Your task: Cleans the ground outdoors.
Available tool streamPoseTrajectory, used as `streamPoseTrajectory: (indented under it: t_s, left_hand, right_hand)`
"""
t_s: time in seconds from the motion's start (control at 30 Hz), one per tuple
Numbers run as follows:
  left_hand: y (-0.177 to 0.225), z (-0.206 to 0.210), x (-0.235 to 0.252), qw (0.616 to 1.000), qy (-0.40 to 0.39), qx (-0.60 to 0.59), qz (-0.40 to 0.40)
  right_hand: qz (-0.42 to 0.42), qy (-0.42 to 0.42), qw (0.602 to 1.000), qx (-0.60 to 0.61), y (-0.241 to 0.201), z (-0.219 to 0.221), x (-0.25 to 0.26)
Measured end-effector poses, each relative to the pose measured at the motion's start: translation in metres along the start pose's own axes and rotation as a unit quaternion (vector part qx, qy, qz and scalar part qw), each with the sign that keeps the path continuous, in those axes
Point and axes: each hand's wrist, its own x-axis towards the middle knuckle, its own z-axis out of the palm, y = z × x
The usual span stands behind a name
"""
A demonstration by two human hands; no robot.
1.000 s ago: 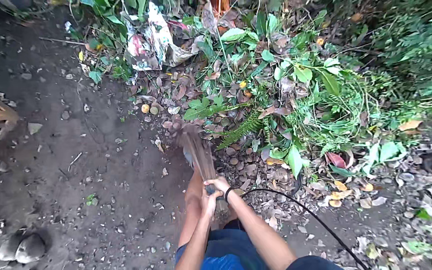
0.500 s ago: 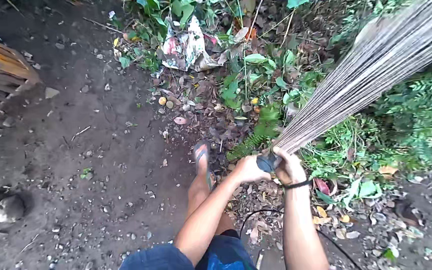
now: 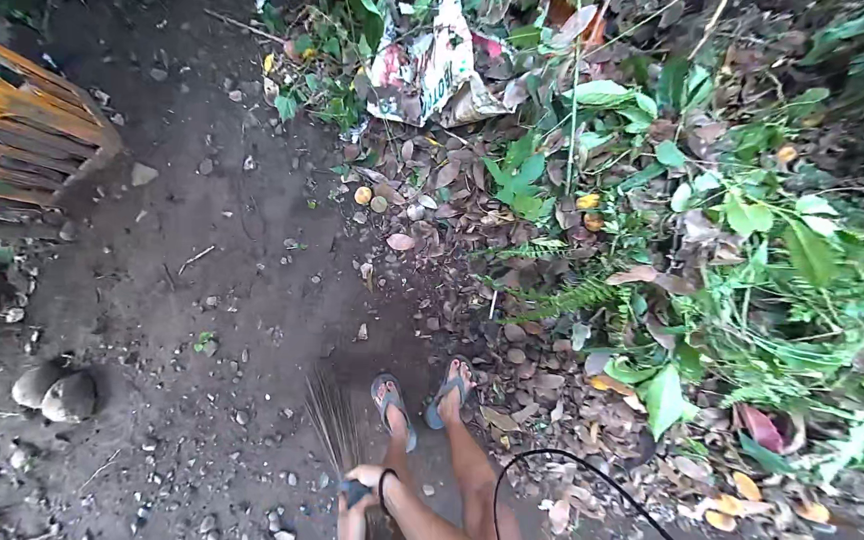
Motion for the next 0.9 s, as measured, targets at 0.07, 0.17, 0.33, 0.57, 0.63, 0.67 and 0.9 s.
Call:
streamPoseTrajectory:
  t_s: [0.07, 0.17, 0.33, 0.57, 0.63, 0.67, 0.9]
  left_hand:
    - [0.037, 0.036, 0.037, 0.998, -0.051, 0.01, 0.023]
    - [0.109, 0.15, 0.026, 0.97, -0.213, 0.032, 0.116]
    - [0.219, 0.27, -0.03, 0.802, -0.492, 0.135, 0.31]
    - [0.224, 0.212, -0.129, 0.66, -0.515, 0.335, 0.432]
    - [0.16, 0.142, -0.117, 0.755, -0.487, 0.219, 0.381]
    - [0.121, 0.102, -0.109, 0.806, -0.453, 0.14, 0.354]
    - [-0.047, -0.111, -0.032, 0.992, -0.015, -0.112, 0.049]
  right_hand:
    - [-0.078, 0.047, 0.995, -0.039, -0.049, -0.03, -0.007]
    - [-0.201, 0.21, 0.956, 0.021, -0.117, -0.122, -0.098]
    - [-0.46, 0.406, 0.765, 0.195, -0.172, -0.206, -0.23]
    - [-0.659, 0.339, 0.644, 0.19, -0.086, -0.154, -0.309]
    - [-0.588, 0.331, 0.722, 0.154, -0.041, -0.113, -0.27]
    - [-0.542, 0.316, 0.768, 0.128, -0.017, -0.089, -0.242]
    - [0.006, 0.113, 0.988, -0.104, 0.056, 0.108, -0.017]
